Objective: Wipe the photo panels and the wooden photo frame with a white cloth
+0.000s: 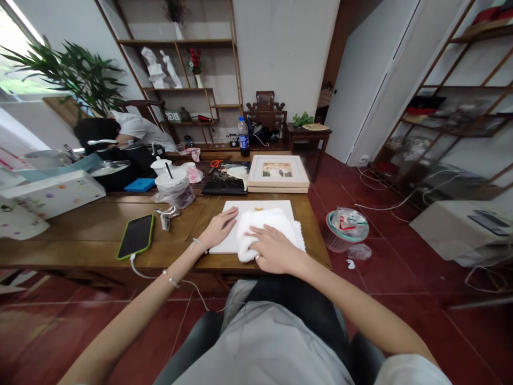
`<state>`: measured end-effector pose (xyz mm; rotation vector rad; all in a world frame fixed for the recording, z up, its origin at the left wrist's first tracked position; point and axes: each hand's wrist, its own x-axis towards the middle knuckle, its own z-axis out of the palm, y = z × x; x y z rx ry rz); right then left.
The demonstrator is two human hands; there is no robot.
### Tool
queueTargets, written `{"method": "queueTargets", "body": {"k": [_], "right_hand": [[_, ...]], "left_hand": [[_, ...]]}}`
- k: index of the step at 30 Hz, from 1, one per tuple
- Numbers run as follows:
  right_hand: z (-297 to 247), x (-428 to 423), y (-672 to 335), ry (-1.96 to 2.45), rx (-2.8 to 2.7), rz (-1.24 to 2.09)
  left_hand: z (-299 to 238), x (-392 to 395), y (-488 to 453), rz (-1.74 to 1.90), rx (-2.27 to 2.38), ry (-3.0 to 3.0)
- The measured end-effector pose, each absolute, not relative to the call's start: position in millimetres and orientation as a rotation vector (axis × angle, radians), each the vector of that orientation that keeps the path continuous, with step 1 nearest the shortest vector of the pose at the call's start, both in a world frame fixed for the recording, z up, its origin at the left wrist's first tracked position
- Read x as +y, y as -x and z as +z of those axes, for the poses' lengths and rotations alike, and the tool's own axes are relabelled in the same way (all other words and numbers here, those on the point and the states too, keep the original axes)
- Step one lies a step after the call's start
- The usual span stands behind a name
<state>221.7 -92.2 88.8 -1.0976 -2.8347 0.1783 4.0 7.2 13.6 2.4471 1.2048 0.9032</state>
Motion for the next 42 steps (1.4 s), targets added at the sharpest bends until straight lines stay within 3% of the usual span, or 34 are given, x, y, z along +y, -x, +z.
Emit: {"method": "queueTargets", "body": {"k": [11,17,27,37,42], "right_hand": [[60,-4,-179,1.602,-2.459,0.045],[56,-47,-180,1.295,-2.644,-0.078],[79,-116,-210,1.054,-2.757,0.256],[82,-17,-207,1.298,-2.616,0.158],[99,30,-162,1.071,-2.779,0.146]], "left_hand": [[11,9,-4,0.927,1.221,-2.376],[11,9,-5,0.946,1.21,-2.376],[11,7,-3,1.016,1.164,-2.417],[15,4,-4,0.984,1.156,-2.391],[21,4,-4,0.953,1.177,-2.443]]}}
